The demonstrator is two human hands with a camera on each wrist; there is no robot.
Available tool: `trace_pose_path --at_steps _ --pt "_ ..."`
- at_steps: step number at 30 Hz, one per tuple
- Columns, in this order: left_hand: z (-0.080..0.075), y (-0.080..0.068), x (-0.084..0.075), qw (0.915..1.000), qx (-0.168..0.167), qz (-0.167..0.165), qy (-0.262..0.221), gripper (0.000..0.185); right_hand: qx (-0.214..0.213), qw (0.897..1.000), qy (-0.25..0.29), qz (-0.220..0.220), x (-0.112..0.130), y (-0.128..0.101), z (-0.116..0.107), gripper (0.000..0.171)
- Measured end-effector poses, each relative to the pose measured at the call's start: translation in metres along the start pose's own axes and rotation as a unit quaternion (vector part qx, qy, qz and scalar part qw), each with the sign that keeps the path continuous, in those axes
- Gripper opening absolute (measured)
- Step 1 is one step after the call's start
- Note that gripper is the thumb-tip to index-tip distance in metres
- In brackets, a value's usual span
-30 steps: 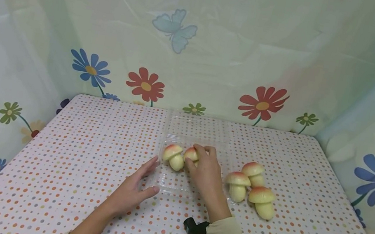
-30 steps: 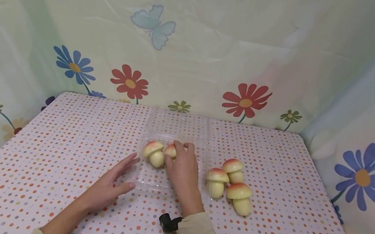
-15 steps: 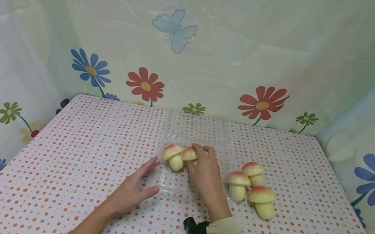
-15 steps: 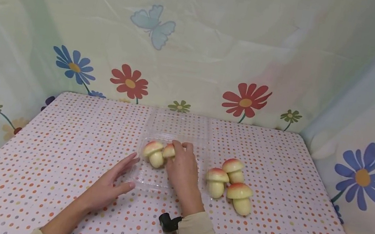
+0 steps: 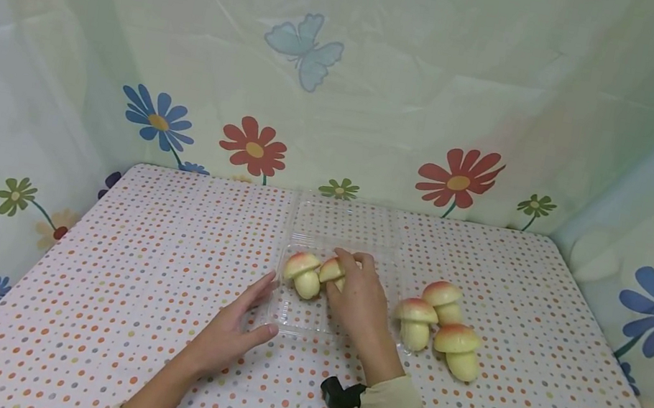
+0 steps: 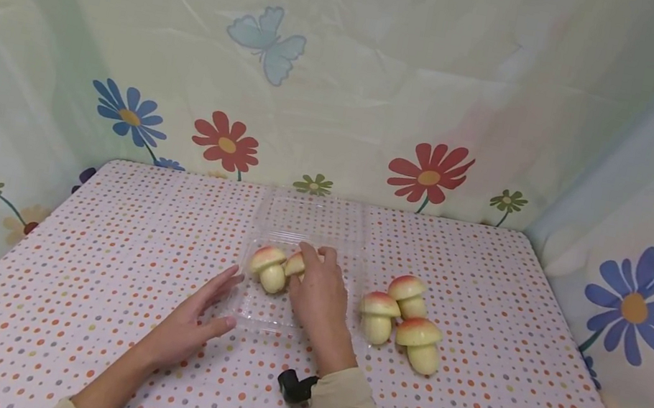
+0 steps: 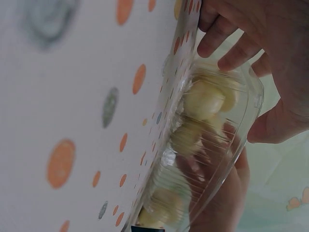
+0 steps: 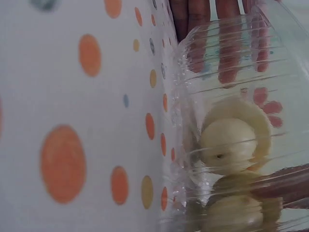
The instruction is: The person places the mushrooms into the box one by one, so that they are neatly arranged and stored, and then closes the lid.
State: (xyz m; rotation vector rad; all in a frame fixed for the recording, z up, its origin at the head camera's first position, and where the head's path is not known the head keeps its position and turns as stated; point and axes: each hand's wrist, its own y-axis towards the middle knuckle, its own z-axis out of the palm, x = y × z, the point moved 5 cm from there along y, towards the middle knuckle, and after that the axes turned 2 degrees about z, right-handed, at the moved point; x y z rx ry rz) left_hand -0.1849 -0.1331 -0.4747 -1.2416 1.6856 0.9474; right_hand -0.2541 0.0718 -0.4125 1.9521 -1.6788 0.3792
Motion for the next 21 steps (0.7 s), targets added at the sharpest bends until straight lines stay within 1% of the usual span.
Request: trace_pose_path --at_steps 6,14,21 --pt "0.000 0.000 -0.001 1.0000 0.002 -0.002 0.000 0.083 0.015 1.000 -0.009 0.012 -0.002 -0.001 -0.002 0.061" --pt "0.000 0.000 -0.001 1.0000 0.000 -0.002 0.007 0.083 0.018 1.000 -0.011 0.018 -0.004 0.000 -0.005 0.064" --pt "0.000 0.000 -0.002 0.9999 -0.004 -0.007 0.009 0.082 0.024 0.999 -0.011 0.022 -0.004 0.001 -0.018 0.066"
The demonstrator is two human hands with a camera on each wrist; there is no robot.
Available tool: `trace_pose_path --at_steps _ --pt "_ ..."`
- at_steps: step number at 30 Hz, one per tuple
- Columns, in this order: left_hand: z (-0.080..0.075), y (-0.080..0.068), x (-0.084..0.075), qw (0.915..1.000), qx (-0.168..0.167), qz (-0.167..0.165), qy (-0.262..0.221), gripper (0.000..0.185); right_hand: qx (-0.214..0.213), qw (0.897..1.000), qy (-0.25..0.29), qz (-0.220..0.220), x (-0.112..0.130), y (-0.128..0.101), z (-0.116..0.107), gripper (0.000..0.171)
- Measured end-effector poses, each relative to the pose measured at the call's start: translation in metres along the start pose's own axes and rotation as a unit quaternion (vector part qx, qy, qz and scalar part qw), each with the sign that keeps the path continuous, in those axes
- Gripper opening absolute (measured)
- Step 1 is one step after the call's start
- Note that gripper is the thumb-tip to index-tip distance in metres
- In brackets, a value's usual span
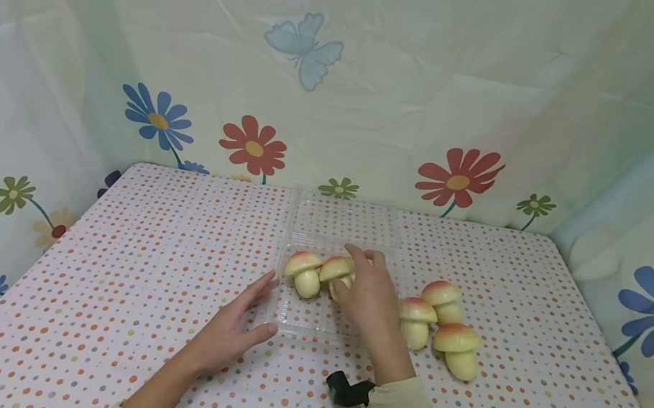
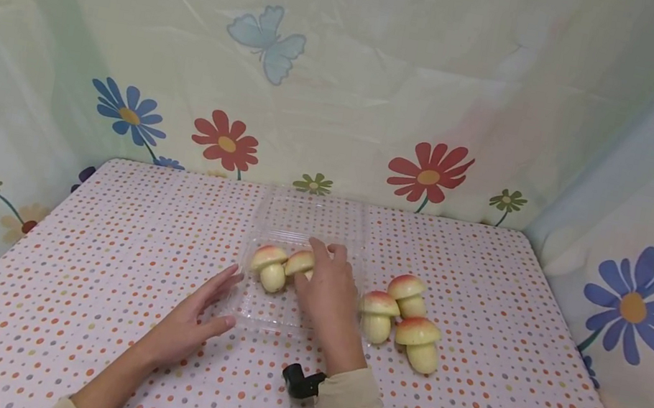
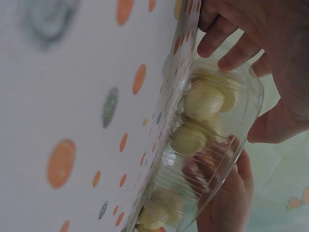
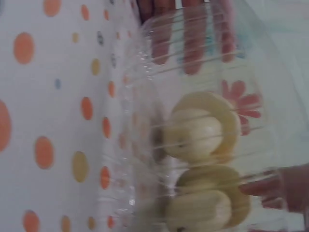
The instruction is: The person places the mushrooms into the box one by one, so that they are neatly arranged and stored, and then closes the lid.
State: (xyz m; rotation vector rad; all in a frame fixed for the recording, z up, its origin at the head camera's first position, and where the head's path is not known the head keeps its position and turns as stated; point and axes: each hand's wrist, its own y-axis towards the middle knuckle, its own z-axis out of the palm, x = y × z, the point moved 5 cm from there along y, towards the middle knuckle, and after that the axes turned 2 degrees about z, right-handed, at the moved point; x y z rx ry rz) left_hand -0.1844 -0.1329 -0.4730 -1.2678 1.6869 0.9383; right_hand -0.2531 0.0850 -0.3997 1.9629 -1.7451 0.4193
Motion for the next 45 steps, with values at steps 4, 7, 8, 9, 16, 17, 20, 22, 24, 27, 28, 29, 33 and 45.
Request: trace_pose_path --at_steps 4,7,8,9,16,17,20,22,24,27,28,29,33,45 --pt "0.000 0.000 0.000 1.0000 -0.002 -0.006 0.002 0.082 0.011 1.000 0.006 0.011 0.000 0.000 -0.009 0.066" --pt "0.000 0.000 0.000 1.0000 -0.001 -0.006 0.000 0.083 0.012 1.000 0.014 0.013 0.000 -0.001 -0.016 0.065" --pt "0.000 0.000 0.000 1.0000 0.000 -0.006 0.000 0.083 0.011 1.000 0.015 0.013 -0.001 -0.001 -0.018 0.064" --pt "0.000 0.000 0.000 1.0000 0.000 -0.005 -0.001 0.083 0.009 1.000 0.015 0.011 0.000 -0.002 -0.019 0.064" --pt "0.000 0.000 0.000 1.0000 0.004 -0.003 -0.003 0.083 -0.013 1.000 0.011 0.002 -0.001 -0.003 -0.032 0.062" --pt "0.000 0.000 0.000 1.0000 0.004 -0.004 -0.003 0.083 -0.016 1.000 0.012 0.004 -0.002 -0.003 -0.033 0.063" --pt "0.000 0.000 0.001 1.0000 0.004 -0.005 -0.003 0.083 -0.021 1.000 0.014 0.012 -0.004 -0.003 -0.038 0.063" --pt "0.000 0.000 0.001 1.0000 0.004 -0.005 -0.003 0.083 -0.021 0.999 0.017 0.016 -0.005 -0.002 -0.041 0.063" --pt "0.000 0.000 0.000 1.0000 0.004 -0.005 -0.003 0.083 -0.021 0.999 0.022 0.021 -0.006 -0.002 -0.044 0.064" --pt "0.000 0.000 0.000 1.0000 0.006 -0.006 -0.003 0.083 -0.024 0.999 0.029 0.022 -0.009 -0.002 -0.048 0.065" --pt "0.000 0.000 0.000 1.0000 0.006 -0.006 -0.003 0.083 -0.027 0.999 0.032 0.022 -0.009 -0.002 -0.050 0.065" --pt "-0.001 0.000 0.000 0.9999 0.007 -0.007 -0.004 0.083 -0.030 0.999 0.036 0.021 -0.010 -0.002 -0.052 0.065" --pt "0.000 0.001 0.000 0.9999 0.008 -0.005 -0.005 0.083 -0.046 0.998 0.049 0.019 -0.012 -0.003 -0.061 0.065" --pt "0.000 0.000 0.000 1.0000 0.005 -0.008 -0.002 0.083 -0.081 0.995 0.052 0.037 -0.024 -0.008 -0.083 0.060"
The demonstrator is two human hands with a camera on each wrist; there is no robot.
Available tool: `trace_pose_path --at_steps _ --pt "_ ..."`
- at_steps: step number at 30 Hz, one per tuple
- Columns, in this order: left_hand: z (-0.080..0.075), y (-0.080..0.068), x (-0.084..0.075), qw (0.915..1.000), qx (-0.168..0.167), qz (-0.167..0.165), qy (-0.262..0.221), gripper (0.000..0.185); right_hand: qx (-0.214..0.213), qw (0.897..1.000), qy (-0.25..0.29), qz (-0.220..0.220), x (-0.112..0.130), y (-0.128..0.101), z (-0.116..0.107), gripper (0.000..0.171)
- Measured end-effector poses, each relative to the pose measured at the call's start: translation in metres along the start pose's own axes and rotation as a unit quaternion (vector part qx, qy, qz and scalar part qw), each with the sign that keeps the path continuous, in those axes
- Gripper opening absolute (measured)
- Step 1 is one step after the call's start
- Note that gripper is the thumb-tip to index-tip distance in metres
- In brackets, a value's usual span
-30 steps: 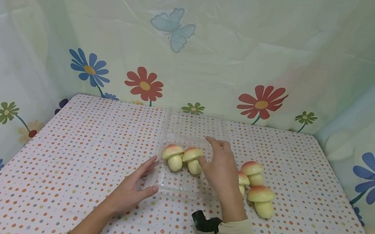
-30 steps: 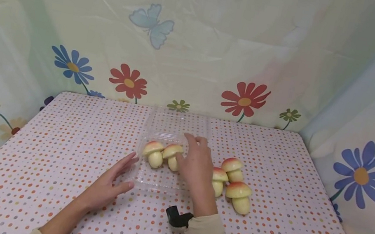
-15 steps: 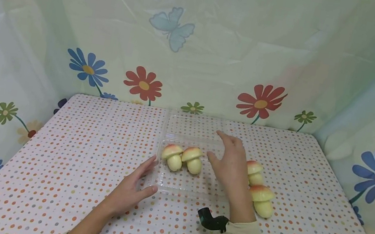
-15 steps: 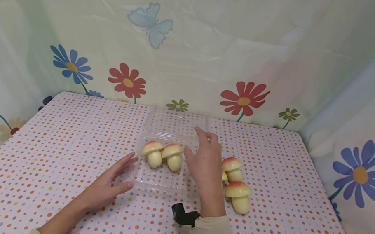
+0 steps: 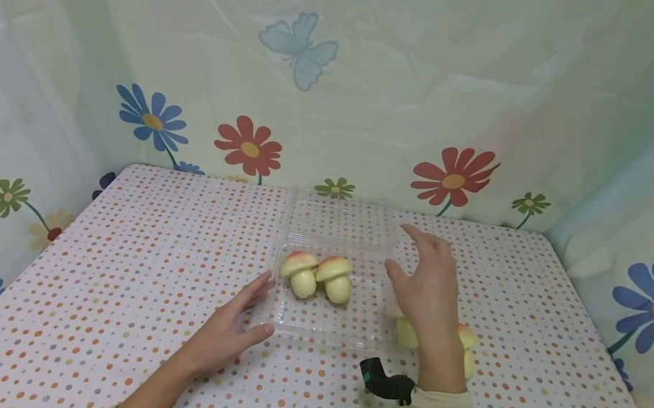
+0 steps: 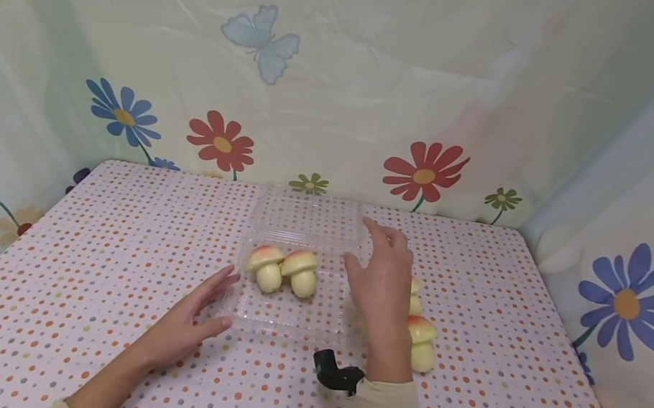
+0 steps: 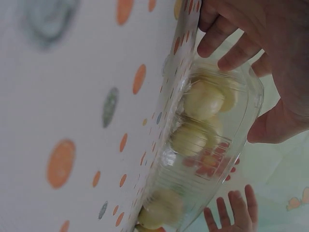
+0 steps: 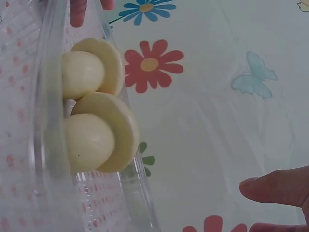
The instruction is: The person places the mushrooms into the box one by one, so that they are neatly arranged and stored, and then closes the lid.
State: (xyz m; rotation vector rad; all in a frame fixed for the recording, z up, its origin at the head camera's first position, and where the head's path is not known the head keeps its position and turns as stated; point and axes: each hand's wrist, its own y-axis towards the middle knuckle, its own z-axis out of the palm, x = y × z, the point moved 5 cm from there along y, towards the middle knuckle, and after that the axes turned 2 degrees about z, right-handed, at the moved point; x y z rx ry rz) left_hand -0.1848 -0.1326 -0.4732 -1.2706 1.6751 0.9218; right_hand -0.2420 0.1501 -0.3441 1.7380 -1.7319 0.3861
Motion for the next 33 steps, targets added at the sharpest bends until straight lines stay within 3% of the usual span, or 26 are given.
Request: trace_pose_path --at_steps 20,27,33 --pt "0.000 -0.001 -0.001 1.0000 0.003 0.003 -0.007 0.083 -0.006 0.999 0.007 0.046 -0.043 0.005 -0.032 0.060" --pt "0.000 -0.001 0.000 0.9999 0.005 0.005 -0.015 0.083 0.016 0.999 0.002 0.046 -0.060 0.007 -0.037 0.060" --pt "0.000 0.000 0.000 0.9998 0.007 0.005 -0.015 0.082 0.060 0.996 -0.008 0.061 -0.073 0.007 -0.037 0.062"
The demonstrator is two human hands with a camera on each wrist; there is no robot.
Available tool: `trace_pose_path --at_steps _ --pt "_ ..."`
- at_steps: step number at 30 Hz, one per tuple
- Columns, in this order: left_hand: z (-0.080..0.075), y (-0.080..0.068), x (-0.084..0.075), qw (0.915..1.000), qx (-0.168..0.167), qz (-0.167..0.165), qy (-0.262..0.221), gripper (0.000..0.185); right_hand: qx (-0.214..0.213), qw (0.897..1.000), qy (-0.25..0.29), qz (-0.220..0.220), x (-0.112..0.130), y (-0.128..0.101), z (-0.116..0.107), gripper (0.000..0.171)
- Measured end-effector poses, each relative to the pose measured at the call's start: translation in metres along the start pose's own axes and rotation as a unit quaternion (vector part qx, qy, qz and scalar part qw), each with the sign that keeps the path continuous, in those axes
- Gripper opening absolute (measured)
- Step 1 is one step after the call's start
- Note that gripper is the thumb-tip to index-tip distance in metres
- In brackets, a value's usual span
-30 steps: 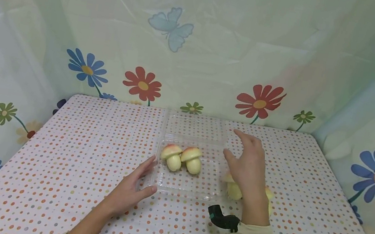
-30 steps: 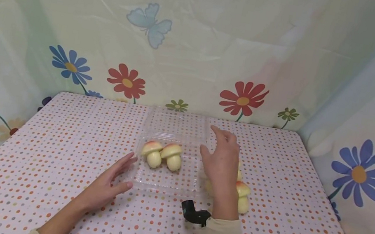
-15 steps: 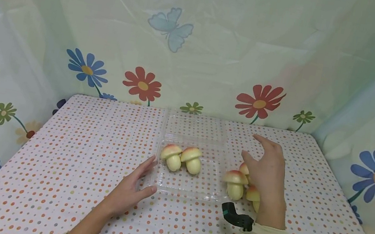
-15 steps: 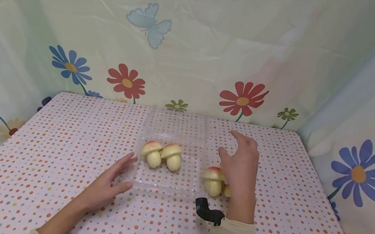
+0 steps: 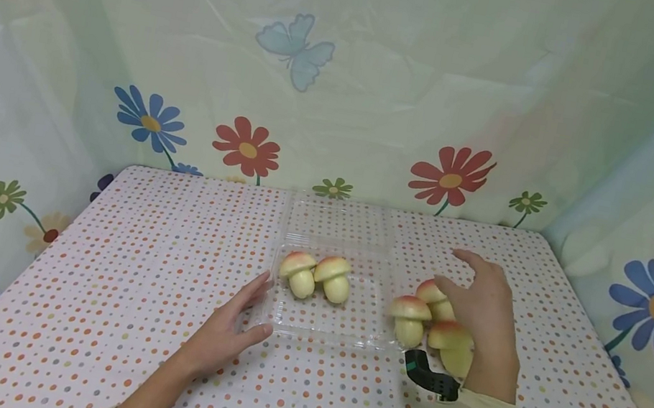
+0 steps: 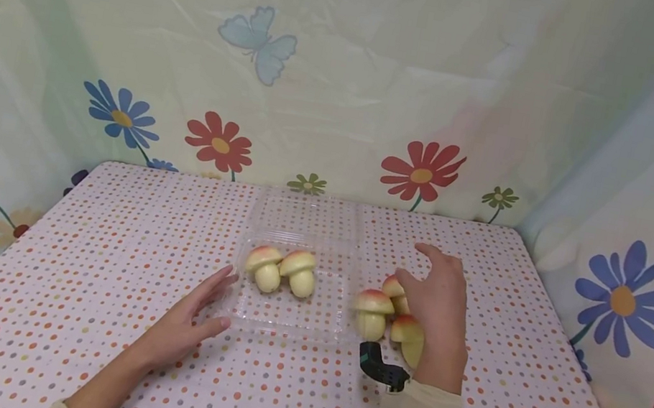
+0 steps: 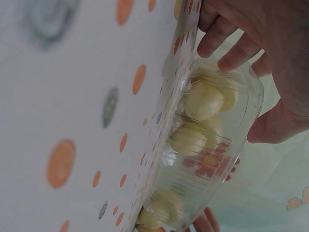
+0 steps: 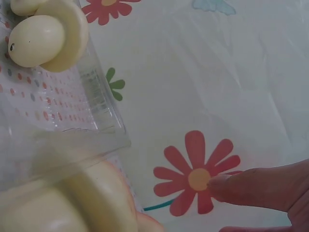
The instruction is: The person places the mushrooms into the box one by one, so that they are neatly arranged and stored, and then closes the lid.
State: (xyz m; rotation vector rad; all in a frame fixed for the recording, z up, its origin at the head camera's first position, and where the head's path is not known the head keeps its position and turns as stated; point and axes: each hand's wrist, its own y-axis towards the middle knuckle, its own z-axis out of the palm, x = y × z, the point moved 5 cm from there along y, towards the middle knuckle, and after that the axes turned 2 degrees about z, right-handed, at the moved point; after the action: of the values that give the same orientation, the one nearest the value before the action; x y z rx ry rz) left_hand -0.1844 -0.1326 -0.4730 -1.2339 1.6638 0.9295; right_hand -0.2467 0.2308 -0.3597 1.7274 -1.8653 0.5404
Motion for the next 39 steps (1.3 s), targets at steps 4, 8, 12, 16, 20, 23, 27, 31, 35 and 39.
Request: trace_pose_path --at_steps 4,8,12,16,20,23,27,31,35,39 --pt "0.000 0.000 0.000 1.0000 0.001 0.003 0.003 0.082 0.042 0.999 -0.004 0.017 -0.006 0.003 0.003 0.065" --pt "0.000 0.001 0.000 1.0000 0.001 0.005 0.003 0.082 0.078 0.997 -0.007 0.026 -0.012 0.004 0.007 0.065" --pt "0.000 0.000 0.000 1.0000 0.001 0.002 0.001 0.082 0.105 0.994 -0.010 0.040 -0.019 0.005 0.013 0.066" --pt "0.000 0.000 0.000 1.0000 0.000 -0.001 -0.001 0.083 0.126 0.990 0.000 0.061 -0.026 0.008 0.020 0.066" --pt "0.000 0.001 0.000 1.0000 -0.001 -0.002 -0.001 0.083 0.142 0.987 0.011 0.070 -0.031 0.009 0.025 0.065" --pt "0.000 0.001 0.000 1.0000 -0.003 -0.005 0.000 0.082 0.145 0.987 0.004 0.066 -0.032 0.010 0.027 0.064" --pt "0.000 0.001 0.000 1.0000 -0.004 -0.007 0.003 0.083 0.146 0.987 -0.005 0.063 -0.033 0.010 0.027 0.064" --pt "0.000 0.001 -0.001 1.0000 -0.003 -0.004 0.005 0.083 0.146 0.987 -0.007 0.060 -0.033 0.010 0.027 0.063" --pt "0.001 0.001 -0.001 1.0000 -0.002 -0.003 0.005 0.083 0.144 0.988 -0.009 0.060 -0.033 0.010 0.027 0.063" --pt "0.000 0.001 -0.001 1.0000 -0.003 -0.005 0.005 0.083 0.140 0.988 -0.002 0.064 -0.032 0.009 0.026 0.065"
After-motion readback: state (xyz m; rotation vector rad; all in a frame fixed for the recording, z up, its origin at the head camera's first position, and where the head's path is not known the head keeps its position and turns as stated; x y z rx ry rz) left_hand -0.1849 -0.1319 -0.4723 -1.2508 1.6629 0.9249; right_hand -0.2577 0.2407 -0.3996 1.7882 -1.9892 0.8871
